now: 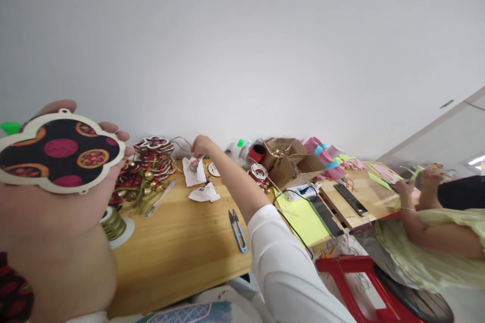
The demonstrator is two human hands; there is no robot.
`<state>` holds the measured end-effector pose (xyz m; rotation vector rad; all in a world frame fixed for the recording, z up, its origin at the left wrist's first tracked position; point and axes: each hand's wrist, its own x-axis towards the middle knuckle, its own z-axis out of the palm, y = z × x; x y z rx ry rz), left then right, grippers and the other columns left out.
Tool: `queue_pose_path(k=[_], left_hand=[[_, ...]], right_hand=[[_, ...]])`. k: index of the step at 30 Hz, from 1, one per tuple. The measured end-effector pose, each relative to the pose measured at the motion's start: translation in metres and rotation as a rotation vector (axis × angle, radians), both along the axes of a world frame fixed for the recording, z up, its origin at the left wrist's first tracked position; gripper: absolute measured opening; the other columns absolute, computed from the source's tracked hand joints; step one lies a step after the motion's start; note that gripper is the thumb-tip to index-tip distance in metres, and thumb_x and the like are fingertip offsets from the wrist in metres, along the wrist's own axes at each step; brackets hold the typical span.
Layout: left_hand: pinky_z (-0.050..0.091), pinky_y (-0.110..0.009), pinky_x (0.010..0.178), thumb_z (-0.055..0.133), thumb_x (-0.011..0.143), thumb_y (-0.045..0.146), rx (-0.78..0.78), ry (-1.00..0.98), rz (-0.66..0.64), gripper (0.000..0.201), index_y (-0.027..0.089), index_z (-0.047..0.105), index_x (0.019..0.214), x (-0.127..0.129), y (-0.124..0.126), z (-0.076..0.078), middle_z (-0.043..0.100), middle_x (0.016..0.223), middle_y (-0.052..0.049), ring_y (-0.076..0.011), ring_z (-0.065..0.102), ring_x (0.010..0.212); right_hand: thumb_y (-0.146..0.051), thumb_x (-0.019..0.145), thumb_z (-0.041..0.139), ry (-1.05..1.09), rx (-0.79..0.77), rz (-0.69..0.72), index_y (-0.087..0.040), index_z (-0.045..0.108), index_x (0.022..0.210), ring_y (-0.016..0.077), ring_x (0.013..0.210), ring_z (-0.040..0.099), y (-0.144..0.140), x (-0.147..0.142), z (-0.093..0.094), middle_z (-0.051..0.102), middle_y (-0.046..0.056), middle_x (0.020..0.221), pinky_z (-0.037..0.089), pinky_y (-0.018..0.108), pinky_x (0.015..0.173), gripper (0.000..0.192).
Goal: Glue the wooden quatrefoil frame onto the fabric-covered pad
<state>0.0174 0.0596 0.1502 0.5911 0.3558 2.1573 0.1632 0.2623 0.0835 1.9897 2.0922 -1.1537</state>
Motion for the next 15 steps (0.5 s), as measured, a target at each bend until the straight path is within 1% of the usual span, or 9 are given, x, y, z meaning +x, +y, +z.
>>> queue_pose_path(k=[3,4,7,8,10,12,15], left_hand=[[0.057,-0.030,0.060,0.030,0.101,0.050,0.028,0.041,0.007,0.050,0.018,0.063,0.083,-0.004,0.000,-0.002,0.067,0.069,0.002,-0.0174,0.069,0.071],[0.057,-0.030,0.059,0.028,0.101,0.049,0.034,0.046,0.015,0.050,0.018,0.063,0.082,-0.005,0.000,-0.002,0.068,0.070,0.002,-0.0175,0.069,0.070],[0.057,-0.033,0.059,0.024,0.103,0.042,0.040,0.036,0.066,0.051,0.018,0.062,0.080,-0.004,0.000,-0.002,0.072,0.084,0.002,-0.0177,0.069,0.067],[0.056,-0.033,0.058,0.024,0.103,0.042,0.038,0.035,0.078,0.050,0.018,0.062,0.080,-0.003,0.000,-0.001,0.072,0.085,0.002,-0.0178,0.069,0.066],[0.055,-0.032,0.057,0.026,0.102,0.045,0.025,0.029,0.069,0.049,0.018,0.062,0.082,0.000,-0.003,0.001,0.070,0.080,0.002,-0.0177,0.068,0.065],[0.055,-0.032,0.060,0.026,0.102,0.045,0.005,0.022,0.031,0.048,0.018,0.061,0.086,0.002,-0.005,0.002,0.067,0.074,0.001,-0.0180,0.069,0.068],[0.056,-0.035,0.064,0.026,0.103,0.043,0.015,0.032,0.024,0.044,0.019,0.060,0.088,0.002,-0.004,0.001,0.068,0.083,0.000,-0.0190,0.070,0.073]], right_hand=[[-0.038,0.092,0.061,0.028,0.028,0.008,-0.018,0.060,0.122,0.0221,0.109,0.062,-0.001,0.008,0.007,0.060,0.008,0.129,0.056,0.041,0.089,0.036],[-0.038,0.092,0.061,0.040,0.035,0.007,-0.018,0.061,0.122,0.0224,0.109,0.062,-0.002,0.010,0.009,0.060,0.008,0.129,0.056,0.040,0.089,0.036],[-0.038,0.092,0.061,0.084,0.044,-0.006,-0.017,0.059,0.123,0.0217,0.108,0.063,-0.004,0.016,0.012,0.061,0.008,0.127,0.056,0.042,0.089,0.037],[-0.038,0.093,0.060,0.100,0.042,-0.011,-0.017,0.058,0.124,0.0213,0.107,0.063,-0.004,0.018,0.013,0.061,0.009,0.126,0.056,0.042,0.089,0.038],[-0.038,0.093,0.060,0.128,0.039,-0.024,-0.016,0.058,0.124,0.0207,0.106,0.063,-0.005,0.019,0.013,0.061,0.009,0.124,0.056,0.043,0.089,0.038],[-0.038,0.093,0.060,0.151,0.036,-0.033,-0.016,0.058,0.124,0.0204,0.105,0.063,-0.006,0.019,0.013,0.062,0.009,0.123,0.056,0.042,0.089,0.037],[-0.038,0.093,0.060,0.164,0.026,-0.040,-0.016,0.058,0.124,0.0205,0.106,0.063,-0.007,0.017,0.012,0.062,0.009,0.124,0.056,0.042,0.089,0.037]])
